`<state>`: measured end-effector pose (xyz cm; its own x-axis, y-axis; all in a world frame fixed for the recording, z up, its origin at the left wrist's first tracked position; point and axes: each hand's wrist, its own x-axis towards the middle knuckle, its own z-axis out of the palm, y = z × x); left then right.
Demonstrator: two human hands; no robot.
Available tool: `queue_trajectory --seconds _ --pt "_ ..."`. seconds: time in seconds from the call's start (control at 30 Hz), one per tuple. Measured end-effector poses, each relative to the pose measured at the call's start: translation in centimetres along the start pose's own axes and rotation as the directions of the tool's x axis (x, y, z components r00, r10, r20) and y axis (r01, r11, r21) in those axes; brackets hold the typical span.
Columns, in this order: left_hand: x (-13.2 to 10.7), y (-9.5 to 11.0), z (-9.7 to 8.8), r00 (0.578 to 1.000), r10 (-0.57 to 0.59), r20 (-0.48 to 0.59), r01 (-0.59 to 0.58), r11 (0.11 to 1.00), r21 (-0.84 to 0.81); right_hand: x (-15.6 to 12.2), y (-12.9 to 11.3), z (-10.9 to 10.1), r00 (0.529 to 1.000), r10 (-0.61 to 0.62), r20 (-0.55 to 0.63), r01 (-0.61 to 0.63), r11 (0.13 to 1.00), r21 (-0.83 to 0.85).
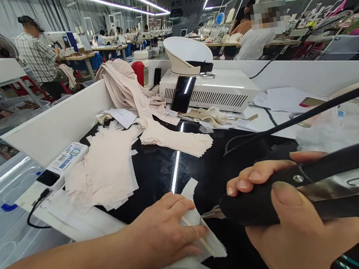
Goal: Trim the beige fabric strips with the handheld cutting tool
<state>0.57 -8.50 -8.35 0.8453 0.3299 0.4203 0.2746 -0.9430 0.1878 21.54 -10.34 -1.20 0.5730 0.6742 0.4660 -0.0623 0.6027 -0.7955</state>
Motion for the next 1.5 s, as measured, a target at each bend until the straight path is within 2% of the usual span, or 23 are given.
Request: queue_trajectory --seconds 0.17,0.37,0.43,0.53,0.63,0.73,0.87,1.03,1.17,1.4,1.5 --pt "-0.1 0.7 0.0 1.000 -0.002 -0.010 0.003 1.000 0.016 0.1 0.2 0.5 0.999 -0.036 0.039 0.035 0.999 0.004" --pt "0.0 1.5 -0.8 0.998 -0.024 0.056 0.024 1.000 0.008 0.0 0.0 0.2 0.999 0.005 0.034 -0.004 1.000 -0.007" --pt "0.6 0.7 -1.1 0.999 0.004 0.034 -0.004 1.000 0.017 0.0 -0.1 0.1 1.000 0.002 0.030 -0.002 1.000 -0.002" --pt "2.0 -1.8 -1.3 0.996 0.087 0.027 -0.086 0.996 -0.030 0.0 0.0 0.0 1.000 0.007 0.016 -0.007 1.000 -0.016" --pt "3.6 -4.8 -1.1 0.976 0.195 0.096 -0.178 0.971 -0.160 0.1 0.0 0.1 1.000 0.010 0.017 -0.010 1.000 0.007" --pt "4.3 -6.9 -0.8 0.962 0.218 0.162 -0.176 0.955 -0.238 0.1 0.0 0.1 1.000 -0.006 0.029 0.006 1.000 0.011" --pt "3.8 -8.0 -0.9 0.961 0.212 0.179 -0.161 0.951 -0.263 0.1 -0.3 -0.2 0.999 0.004 0.046 -0.004 1.000 -0.008" --pt "2.8 -8.4 -1.5 0.970 0.183 0.161 -0.133 0.951 -0.277 0.5 -1.0 -0.9 0.991 0.093 0.095 -0.089 0.995 -0.045" --pt "2.6 -8.4 -1.9 0.968 0.201 0.153 -0.155 0.951 -0.267 0.6 -1.1 -1.1 0.993 0.075 0.089 -0.072 0.996 -0.044" --pt "2.4 -7.4 -2.9 0.935 0.273 0.227 -0.265 0.962 -0.069 0.5 -0.7 -1.4 0.990 0.089 0.113 -0.085 0.996 -0.041" --pt "2.4 -7.1 -3.0 0.930 0.274 0.246 -0.275 0.961 -0.029 0.6 -1.0 -1.2 0.991 0.085 0.106 -0.080 0.996 -0.051"
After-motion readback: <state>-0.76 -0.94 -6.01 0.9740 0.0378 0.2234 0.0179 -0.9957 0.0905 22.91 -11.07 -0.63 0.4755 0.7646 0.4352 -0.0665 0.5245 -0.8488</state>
